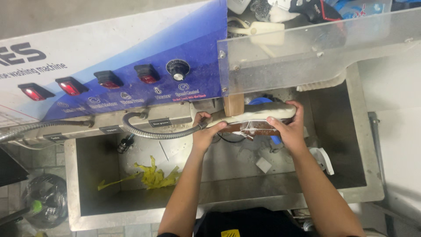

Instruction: The person uses a multifunctional shoe washing machine to clean a single brown shoe. They hold the shoe against a rotating brush to scrub the sole and upper, then pour water from a blue scoop to rinse it. The process is repeated several times, focusing on different areas of the shoe.

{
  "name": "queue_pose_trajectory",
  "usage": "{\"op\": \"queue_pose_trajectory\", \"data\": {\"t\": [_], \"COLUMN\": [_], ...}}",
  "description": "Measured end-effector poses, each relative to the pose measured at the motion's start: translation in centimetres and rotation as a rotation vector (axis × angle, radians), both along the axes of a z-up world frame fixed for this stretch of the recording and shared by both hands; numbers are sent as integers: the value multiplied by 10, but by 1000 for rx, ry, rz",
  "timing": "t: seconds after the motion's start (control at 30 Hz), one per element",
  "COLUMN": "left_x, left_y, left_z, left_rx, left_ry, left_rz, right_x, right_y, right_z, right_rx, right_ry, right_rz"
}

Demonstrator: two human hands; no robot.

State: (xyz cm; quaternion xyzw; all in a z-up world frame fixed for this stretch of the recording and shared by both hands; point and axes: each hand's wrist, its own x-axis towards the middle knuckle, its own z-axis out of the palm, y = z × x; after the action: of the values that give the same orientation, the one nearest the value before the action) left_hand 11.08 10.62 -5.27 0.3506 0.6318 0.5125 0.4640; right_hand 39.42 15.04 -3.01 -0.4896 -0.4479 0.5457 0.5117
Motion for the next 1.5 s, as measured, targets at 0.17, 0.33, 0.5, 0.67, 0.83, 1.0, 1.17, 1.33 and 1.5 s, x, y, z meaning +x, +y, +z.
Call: {"op": "queue_pose_trajectory", "data": {"t": [0.17,0.33,0.5,0.67,0.83,1.0,1.17,1.33,1.5], "left_x": [-4,-2,6,15,16,18,19,19,21], "left_y": [-7,-17,-9,6,15,-1,-3,3,2], "left_z": [19,19,0,-8,-11,-15,-7,5,15], "left_rx": [108,292,200,33,83,137,65,43,154], "left_ry": [-173,-296,-210,-198,-173,-45,-246,-204,-215], "left_rz": [-108,-134,-3,34,26,48,42,35,-7], "right_x": [8,10,8,9,15,15,8,10,15], "right_y": [-10,-23,-22,-12,-3,-23,-31,-28,-33], "right_z": [-2,-3,-6,-6,-10,-14,-11,-4,2], "right_rx": [51,158,31,-18,3,25,-29,-55,-4], "right_ry": [-27,-35,-94,-64,-80,-201,-55,-30,-65], "right_rz": [-13,-26,-85,-122,-125,-143,-158,-159,-160]}}
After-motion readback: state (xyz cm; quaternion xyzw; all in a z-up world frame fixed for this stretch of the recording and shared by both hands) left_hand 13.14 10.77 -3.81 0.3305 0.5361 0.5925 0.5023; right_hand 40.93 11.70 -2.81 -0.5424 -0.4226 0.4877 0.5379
